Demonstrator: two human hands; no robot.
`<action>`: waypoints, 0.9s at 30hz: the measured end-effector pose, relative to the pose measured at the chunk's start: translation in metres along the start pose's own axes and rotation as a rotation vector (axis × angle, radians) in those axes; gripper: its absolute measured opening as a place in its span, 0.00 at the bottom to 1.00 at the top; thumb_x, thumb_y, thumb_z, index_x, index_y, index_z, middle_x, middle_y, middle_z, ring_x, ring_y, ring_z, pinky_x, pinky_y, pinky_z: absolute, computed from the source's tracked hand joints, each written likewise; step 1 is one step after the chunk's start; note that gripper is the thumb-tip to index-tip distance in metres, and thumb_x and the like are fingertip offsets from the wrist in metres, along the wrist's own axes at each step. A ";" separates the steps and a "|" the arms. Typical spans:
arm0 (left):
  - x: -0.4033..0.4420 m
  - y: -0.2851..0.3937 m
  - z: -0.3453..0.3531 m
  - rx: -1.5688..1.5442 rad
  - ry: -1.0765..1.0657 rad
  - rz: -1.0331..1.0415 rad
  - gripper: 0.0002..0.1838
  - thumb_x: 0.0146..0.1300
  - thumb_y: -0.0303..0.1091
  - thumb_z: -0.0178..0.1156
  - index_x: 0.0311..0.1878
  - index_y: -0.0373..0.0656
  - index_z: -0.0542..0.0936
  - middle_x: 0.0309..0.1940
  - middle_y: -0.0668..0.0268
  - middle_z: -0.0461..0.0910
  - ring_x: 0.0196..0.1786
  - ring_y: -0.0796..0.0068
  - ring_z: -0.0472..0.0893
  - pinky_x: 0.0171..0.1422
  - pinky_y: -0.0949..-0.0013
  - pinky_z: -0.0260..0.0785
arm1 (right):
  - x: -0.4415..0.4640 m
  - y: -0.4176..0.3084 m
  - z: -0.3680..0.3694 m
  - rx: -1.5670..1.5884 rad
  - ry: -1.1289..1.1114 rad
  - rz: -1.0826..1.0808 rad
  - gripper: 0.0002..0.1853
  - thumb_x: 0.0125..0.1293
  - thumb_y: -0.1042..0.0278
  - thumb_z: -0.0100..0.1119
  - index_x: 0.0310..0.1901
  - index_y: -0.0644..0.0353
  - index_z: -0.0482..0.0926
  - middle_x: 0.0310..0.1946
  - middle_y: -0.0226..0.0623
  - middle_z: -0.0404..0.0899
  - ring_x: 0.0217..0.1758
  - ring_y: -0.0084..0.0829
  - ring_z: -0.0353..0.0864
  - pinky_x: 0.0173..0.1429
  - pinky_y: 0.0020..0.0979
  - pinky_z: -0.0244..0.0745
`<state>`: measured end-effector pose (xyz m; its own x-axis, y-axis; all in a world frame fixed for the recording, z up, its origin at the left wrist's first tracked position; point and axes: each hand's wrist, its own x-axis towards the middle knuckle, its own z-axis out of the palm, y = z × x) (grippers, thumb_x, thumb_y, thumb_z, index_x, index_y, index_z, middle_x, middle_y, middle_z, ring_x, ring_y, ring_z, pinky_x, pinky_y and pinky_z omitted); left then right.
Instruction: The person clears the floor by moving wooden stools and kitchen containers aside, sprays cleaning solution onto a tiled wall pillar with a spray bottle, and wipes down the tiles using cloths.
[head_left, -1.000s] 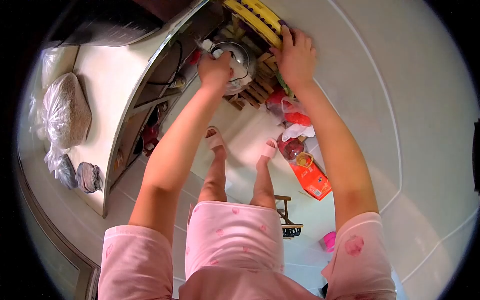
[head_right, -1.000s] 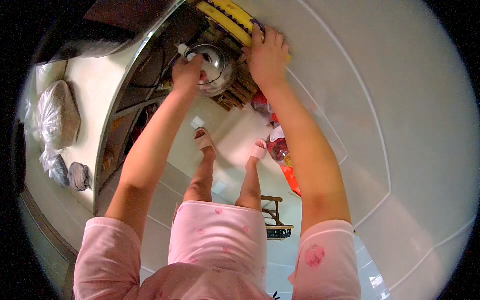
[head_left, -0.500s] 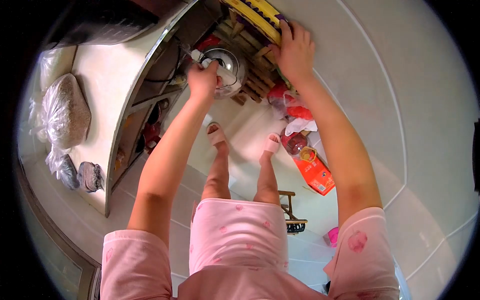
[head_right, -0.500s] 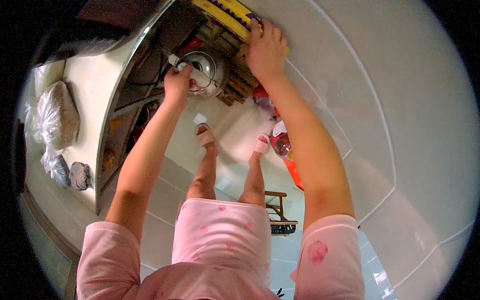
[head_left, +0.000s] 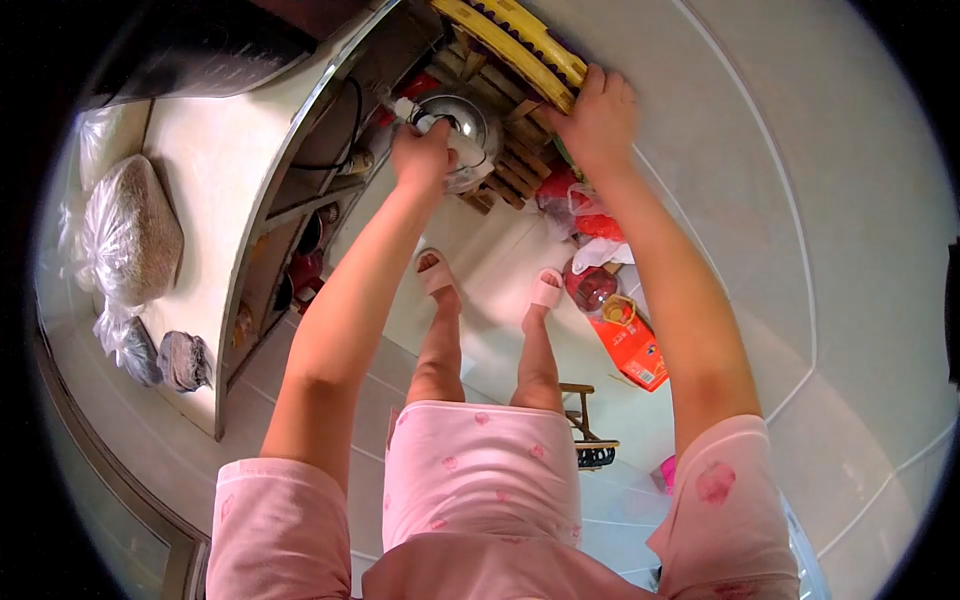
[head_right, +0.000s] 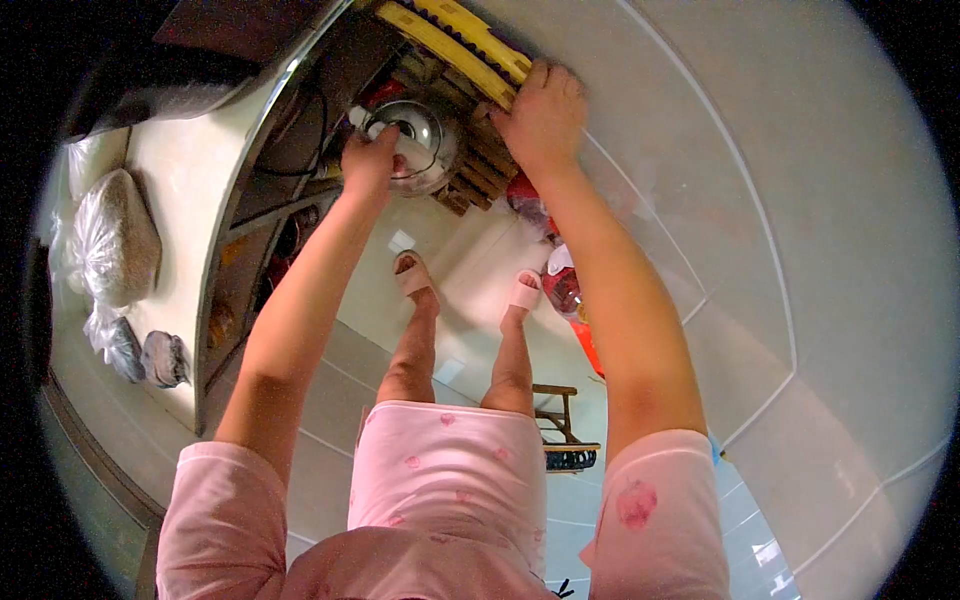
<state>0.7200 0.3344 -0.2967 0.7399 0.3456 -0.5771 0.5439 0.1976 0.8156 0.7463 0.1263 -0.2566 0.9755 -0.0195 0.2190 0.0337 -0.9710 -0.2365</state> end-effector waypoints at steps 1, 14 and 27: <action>0.000 0.000 -0.004 0.028 0.002 -0.003 0.13 0.55 0.31 0.63 0.30 0.37 0.67 0.21 0.61 0.73 0.17 0.73 0.73 0.21 0.66 0.63 | 0.002 -0.001 0.002 0.012 0.006 0.010 0.40 0.45 0.53 0.75 0.58 0.64 0.71 0.48 0.48 0.73 0.54 0.49 0.70 0.59 0.48 0.64; 0.012 0.000 -0.007 0.092 -0.026 -0.017 0.13 0.59 0.33 0.62 0.36 0.35 0.69 0.23 0.60 0.75 0.19 0.72 0.75 0.24 0.65 0.64 | -0.006 -0.001 0.012 -0.050 0.162 -0.040 0.39 0.47 0.58 0.74 0.62 0.60 0.69 0.58 0.46 0.67 0.62 0.49 0.63 0.65 0.50 0.55; 0.026 -0.006 0.005 0.070 -0.011 -0.019 0.17 0.59 0.35 0.64 0.38 0.33 0.68 0.23 0.59 0.74 0.19 0.70 0.75 0.22 0.63 0.66 | -0.031 0.003 -0.003 0.019 0.102 -0.010 0.38 0.52 0.59 0.71 0.65 0.55 0.67 0.63 0.48 0.60 0.65 0.50 0.60 0.65 0.50 0.52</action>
<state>0.7382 0.3375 -0.3172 0.7334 0.3324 -0.5930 0.5838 0.1389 0.7999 0.7156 0.1229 -0.2614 0.9480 -0.0344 0.3165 0.0487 -0.9668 -0.2510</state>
